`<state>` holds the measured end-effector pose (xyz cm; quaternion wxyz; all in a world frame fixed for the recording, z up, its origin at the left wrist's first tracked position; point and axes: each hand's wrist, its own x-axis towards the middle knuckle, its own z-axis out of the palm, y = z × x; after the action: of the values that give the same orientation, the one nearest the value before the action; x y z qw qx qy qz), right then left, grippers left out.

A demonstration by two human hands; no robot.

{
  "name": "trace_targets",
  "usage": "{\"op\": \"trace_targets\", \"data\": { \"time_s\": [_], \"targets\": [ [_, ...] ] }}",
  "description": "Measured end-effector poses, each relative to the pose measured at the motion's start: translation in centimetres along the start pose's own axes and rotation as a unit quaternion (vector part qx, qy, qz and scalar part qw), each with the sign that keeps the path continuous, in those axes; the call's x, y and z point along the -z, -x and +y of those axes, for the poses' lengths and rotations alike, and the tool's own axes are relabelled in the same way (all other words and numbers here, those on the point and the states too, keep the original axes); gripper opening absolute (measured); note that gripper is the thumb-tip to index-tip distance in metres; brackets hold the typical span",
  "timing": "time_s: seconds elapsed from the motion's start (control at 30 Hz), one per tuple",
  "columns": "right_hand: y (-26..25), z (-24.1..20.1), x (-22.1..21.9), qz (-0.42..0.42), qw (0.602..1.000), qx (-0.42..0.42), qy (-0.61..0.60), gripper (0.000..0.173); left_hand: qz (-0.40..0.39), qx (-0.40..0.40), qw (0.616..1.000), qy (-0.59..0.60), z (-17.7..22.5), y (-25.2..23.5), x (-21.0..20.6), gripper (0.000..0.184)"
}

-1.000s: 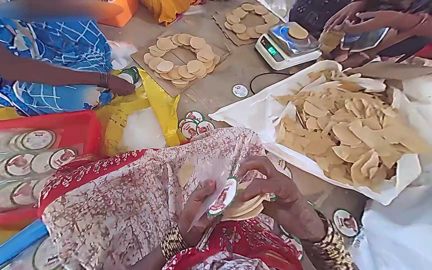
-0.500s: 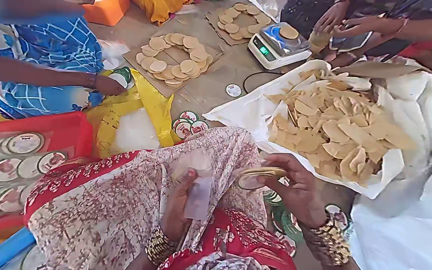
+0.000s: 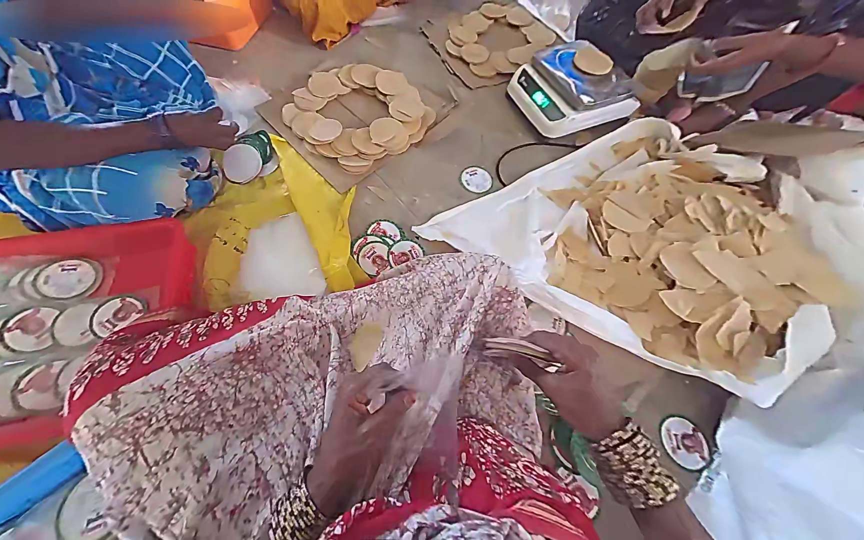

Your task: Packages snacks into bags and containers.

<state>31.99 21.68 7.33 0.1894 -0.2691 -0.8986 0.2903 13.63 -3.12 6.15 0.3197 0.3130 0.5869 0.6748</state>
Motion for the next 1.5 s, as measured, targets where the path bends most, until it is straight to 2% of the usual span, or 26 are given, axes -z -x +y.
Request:
{"op": "trace_targets", "data": {
  "time_s": [0.1, 0.17, 0.27, 0.33, 0.43, 0.5, 0.6, 0.7, 0.87, 1.07, 1.13, 1.23, 1.27, 1.5],
  "targets": [
    [-0.3, -0.6, 0.6, 0.016, 0.999, -0.029, 0.001, 0.035, 0.049, -0.124, 0.987, -0.087, 1.4, -0.3, -0.1, 0.007],
    [-0.7, -1.1, 1.2, 0.056, 0.996, -0.046, -0.059, 0.034, 0.063, -0.185, 0.975, -0.107, 2.5, -0.6, 0.1, 0.008],
    [-1.6, -3.1, 2.8, 0.096, 0.973, -0.049, -0.204, 0.026, 0.06, -0.247, 0.957, -0.139, 4.1, -1.0, 0.4, 0.009],
    [-2.1, -5.2, 4.4, 0.111, 0.959, -0.035, -0.259, 0.029, 0.051, -0.259, 0.954, -0.144, 4.8, -1.0, 0.5, 0.01],
    [-2.3, -7.2, 6.7, 0.127, 0.947, 0.013, -0.294, 0.039, 0.035, -0.263, 0.953, -0.148, 5.4, -0.8, 0.6, 0.01],
    [-2.3, -7.4, 7.9, 0.102, 0.929, 0.078, -0.346, 0.04, 0.028, -0.264, 0.952, -0.151, 5.8, -0.7, 0.5, 0.011],
    [-4.0, -10.0, 8.7, -0.028, 0.883, 0.221, -0.413, 0.016, 0.026, -0.269, 0.948, -0.168, 5.9, -0.7, 0.3, 0.014],
    [-5.6, -14.0, 7.8, -0.138, 0.856, 0.288, -0.406, 0.021, 0.016, -0.269, 0.947, -0.174, 6.0, -0.6, 0.1, 0.013],
    [-6.2, -16.2, 4.1, -0.174, 0.858, 0.274, -0.398, 0.011, -0.012, -0.274, 0.948, -0.161, 6.3, -0.3, 0.2, 0.016],
    [-5.4, -15.2, 1.9, -0.13, 0.853, 0.154, -0.481, 0.032, -0.015, -0.248, 0.96, -0.131, 5.4, 0.5, 0.0, 0.014],
    [-5.1, -14.9, 1.1, -0.123, 0.841, 0.15, -0.505, 0.033, -0.017, -0.229, 0.966, -0.118, 5.3, 0.7, -0.2, 0.015],
    [-5.1, -14.7, 0.1, -0.162, 0.803, 0.172, -0.548, 0.023, -0.023, -0.207, 0.972, -0.105, 5.4, 0.8, -0.4, 0.015],
    [-5.1, -14.7, 0.0, -0.163, 0.804, 0.179, -0.544, 0.022, -0.02, -0.205, 0.973, -0.099, 5.3, 0.8, -0.5, 0.015],
    [-4.6, -12.1, 1.7, -0.082, 0.889, 0.127, -0.432, 0.033, -0.008, -0.19, 0.979, -0.079, 4.5, 1.1, 0.1, 0.012]
  ]
}}
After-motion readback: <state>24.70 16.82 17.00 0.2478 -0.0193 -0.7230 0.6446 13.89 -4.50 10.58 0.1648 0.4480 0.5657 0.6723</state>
